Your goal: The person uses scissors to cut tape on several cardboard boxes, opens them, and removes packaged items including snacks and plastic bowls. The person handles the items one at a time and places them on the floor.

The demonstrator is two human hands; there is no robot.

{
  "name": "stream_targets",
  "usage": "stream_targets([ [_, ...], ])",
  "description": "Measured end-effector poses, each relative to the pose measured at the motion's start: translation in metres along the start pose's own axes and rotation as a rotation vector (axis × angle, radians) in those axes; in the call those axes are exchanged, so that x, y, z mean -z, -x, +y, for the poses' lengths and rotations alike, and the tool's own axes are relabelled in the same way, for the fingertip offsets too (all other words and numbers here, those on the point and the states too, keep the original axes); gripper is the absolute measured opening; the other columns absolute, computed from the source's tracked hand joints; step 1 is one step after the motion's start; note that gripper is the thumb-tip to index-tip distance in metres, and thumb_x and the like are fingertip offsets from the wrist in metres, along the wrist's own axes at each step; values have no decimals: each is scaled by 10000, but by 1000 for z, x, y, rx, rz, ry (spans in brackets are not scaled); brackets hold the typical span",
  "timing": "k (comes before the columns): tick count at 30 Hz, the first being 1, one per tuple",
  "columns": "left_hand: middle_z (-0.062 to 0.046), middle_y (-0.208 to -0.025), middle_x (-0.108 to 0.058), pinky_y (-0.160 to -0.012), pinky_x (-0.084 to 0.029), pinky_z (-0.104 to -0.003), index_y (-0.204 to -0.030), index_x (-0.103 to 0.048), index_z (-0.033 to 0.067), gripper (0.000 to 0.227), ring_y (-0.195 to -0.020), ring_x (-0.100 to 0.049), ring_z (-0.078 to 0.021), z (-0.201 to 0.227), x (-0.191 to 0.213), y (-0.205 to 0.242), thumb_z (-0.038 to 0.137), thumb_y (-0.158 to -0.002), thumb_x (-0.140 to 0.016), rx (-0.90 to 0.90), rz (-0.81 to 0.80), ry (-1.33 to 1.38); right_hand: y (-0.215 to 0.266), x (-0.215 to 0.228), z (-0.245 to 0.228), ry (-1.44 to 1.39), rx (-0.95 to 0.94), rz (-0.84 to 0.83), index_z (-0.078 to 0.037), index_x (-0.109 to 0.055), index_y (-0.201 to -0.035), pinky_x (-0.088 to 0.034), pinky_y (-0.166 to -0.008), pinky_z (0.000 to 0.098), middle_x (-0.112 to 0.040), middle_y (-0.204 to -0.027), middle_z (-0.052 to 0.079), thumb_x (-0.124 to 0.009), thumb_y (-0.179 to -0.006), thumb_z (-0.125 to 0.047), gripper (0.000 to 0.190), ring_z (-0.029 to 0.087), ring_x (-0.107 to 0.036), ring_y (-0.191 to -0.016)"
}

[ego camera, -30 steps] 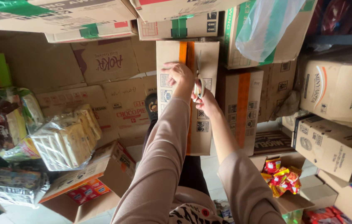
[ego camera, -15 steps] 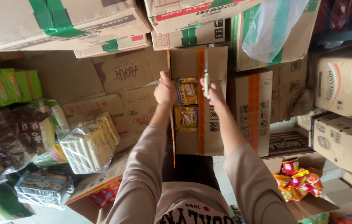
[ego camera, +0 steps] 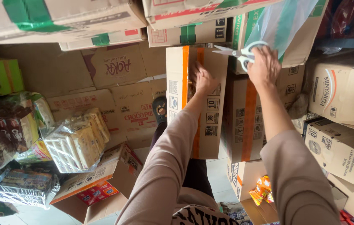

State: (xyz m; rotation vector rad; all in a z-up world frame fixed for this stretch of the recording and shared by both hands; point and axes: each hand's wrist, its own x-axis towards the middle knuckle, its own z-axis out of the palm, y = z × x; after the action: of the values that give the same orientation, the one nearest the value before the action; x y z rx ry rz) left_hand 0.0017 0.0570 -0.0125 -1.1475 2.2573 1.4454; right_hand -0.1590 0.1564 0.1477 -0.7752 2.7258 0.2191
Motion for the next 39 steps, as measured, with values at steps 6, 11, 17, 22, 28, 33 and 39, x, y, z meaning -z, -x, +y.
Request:
stream_targets([
  [6,-279,-1267,-679,-946,-626,-434,-1319,-529,-134,873,-1159,-713,-342,-13,23,-32,508,-766,-736,570,-293,537,-54,-2,-5,188,228,28,-170,-747,-1226,-507,-844,454,-649,-1250,104,-851,-790,-197,449,286,-524,-1102],
  [11,-253,-1381,-556,-1001,-519,-456,-1432,-407,15,874,-1253,-579,-360,-25,38,-30,567,-828,-714,531,-337,410,-83,-9,-8,371,458,147,-237,-736,-1176,-454,-920,476,-652,-1213,29,-743,-907,-195,272,253,-539,-1118],
  [17,-324,-1305,-631,-1079,-420,-533,-1488,-364,146,568,-1264,-555,-508,-33,21,-23,487,-1035,-372,396,-314,237,-98,-18,-6,426,577,130,-251,-707,-1198,-428,-927,424,-647,-1218,3,-669,-962,-130,268,221,-550,-1117],
  [22,-317,-1352,-593,-1079,-414,-523,-1532,-284,197,573,-1292,-531,-501,-35,19,-8,476,-1034,-335,402,-335,270,-101,-9,3,464,699,208,-265,-688,-1178,-446,-960,387,-632,-1174,-28,-661,-948,-101,284,201,-537,-1145],
  [28,-294,-1459,-503,-1113,-381,-501,-1567,-203,193,598,-1358,-462,-487,-29,28,6,484,-1062,-336,329,-259,304,-111,1,-14,490,882,323,-302,-633,-1284,-504,-968,351,-616,-1223,-61,-662,-1042,-163,281,175,-523,-1176],
  [33,-286,-1424,-546,-1064,-414,-535,-1437,-363,138,478,-1278,-536,-507,-31,36,17,429,-1061,-317,345,-277,293,-126,6,-44,489,1043,365,-273,-608,-1294,-562,-835,280,-624,-1274,-43,-629,-999,-166,314,166,-631,-1004],
  [39,-332,-1403,-520,-1035,-432,-571,-1384,-371,117,407,-1242,-514,-565,-20,28,32,373,-1068,-394,129,-87,308,-130,26,-80,521,1189,325,-225,-602,-1251,-511,-576,224,-634,-1236,-55,-601,-1035,-159,225,131,-652,-788],
])
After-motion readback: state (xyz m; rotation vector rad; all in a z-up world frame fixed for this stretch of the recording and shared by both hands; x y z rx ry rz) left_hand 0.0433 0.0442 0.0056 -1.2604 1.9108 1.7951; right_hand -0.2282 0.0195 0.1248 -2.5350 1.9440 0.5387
